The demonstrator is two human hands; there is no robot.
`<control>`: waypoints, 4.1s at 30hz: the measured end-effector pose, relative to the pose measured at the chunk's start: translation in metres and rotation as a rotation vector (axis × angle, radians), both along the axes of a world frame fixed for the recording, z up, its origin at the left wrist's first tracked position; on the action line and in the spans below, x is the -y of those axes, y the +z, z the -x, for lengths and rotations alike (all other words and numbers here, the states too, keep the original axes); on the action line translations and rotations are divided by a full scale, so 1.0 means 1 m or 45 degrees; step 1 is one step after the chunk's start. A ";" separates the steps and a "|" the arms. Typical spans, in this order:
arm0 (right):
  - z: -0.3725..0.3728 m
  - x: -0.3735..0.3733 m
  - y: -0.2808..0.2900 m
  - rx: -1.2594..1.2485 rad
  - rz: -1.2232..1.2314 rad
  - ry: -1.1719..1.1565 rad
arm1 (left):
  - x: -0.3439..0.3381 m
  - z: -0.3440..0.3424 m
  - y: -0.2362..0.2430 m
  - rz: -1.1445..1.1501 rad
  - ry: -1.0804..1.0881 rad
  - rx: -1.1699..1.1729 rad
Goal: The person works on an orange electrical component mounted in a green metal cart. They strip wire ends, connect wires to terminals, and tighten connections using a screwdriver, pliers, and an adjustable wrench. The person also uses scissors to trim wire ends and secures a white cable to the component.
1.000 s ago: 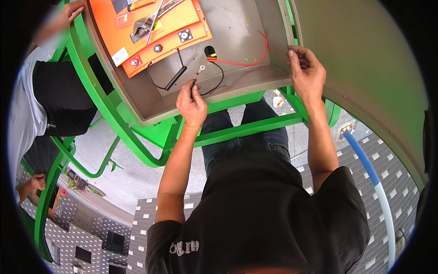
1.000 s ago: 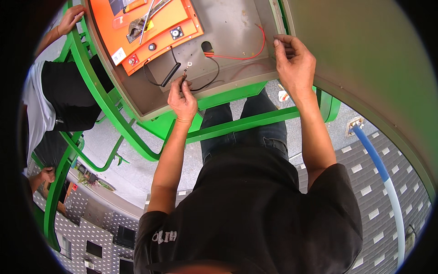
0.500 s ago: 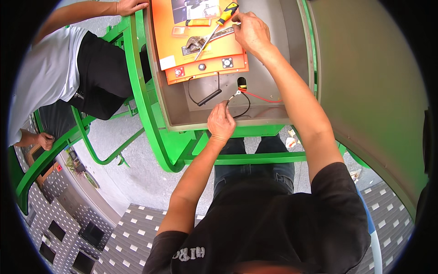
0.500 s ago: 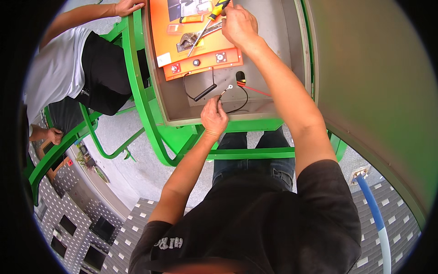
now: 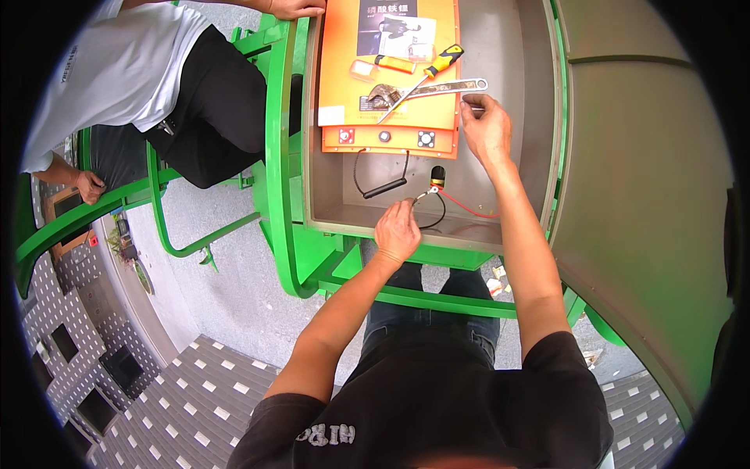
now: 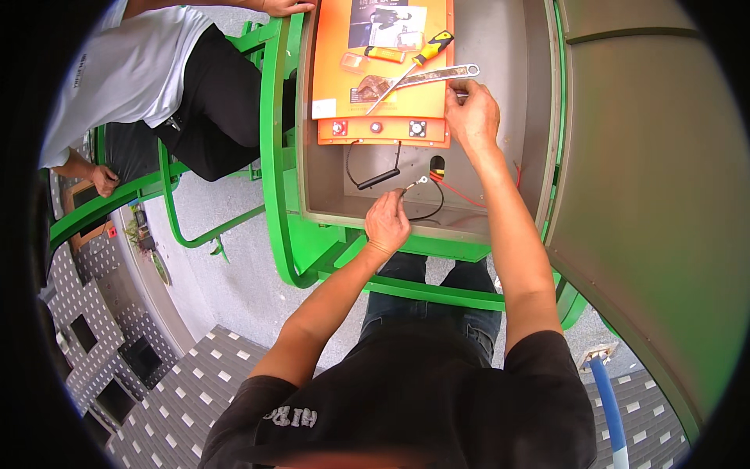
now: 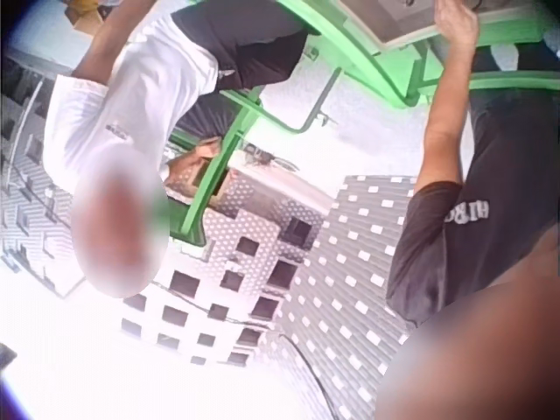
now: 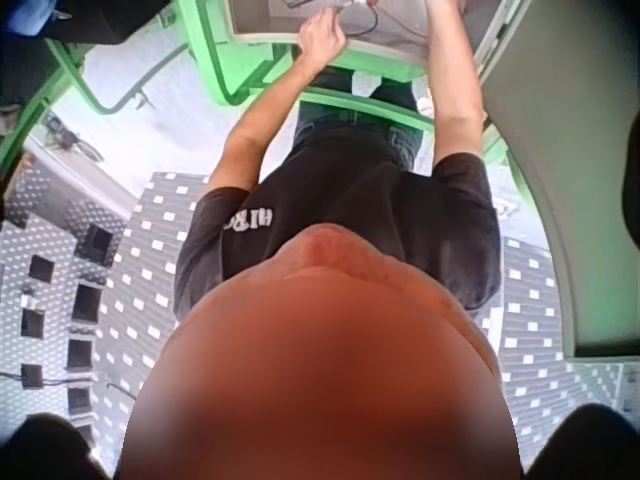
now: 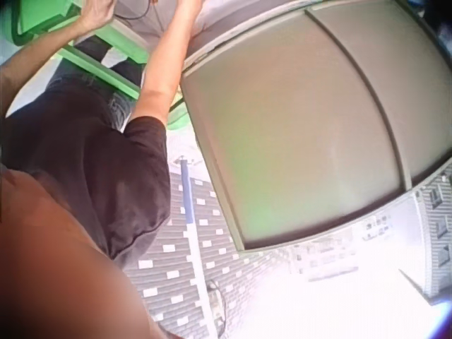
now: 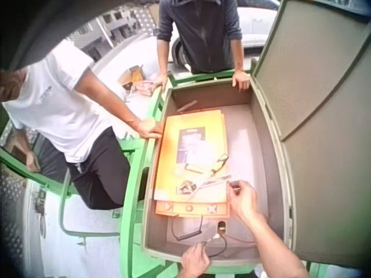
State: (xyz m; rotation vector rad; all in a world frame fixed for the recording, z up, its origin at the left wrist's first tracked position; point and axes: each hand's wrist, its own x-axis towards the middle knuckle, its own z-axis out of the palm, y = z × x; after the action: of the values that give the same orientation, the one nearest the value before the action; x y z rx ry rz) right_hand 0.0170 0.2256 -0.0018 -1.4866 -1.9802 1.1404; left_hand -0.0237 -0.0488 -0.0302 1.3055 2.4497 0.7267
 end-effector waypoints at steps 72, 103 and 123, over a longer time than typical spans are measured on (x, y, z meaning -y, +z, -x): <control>0.115 0.154 0.133 -0.958 0.685 0.494 | 0.003 -0.005 0.012 0.223 0.097 0.191; -0.004 0.059 -0.018 0.024 0.153 0.432 | -0.014 0.005 0.005 0.063 0.266 0.330; 0.010 0.054 0.010 0.381 -0.317 1.038 | -0.078 0.070 -0.034 -0.186 0.298 0.877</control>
State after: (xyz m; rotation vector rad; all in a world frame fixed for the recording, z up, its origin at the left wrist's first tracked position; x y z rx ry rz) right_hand 0.0067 0.1717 0.0084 -0.7441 -2.9445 0.9096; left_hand -0.0937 0.0296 -0.0638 0.6437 2.0103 1.1952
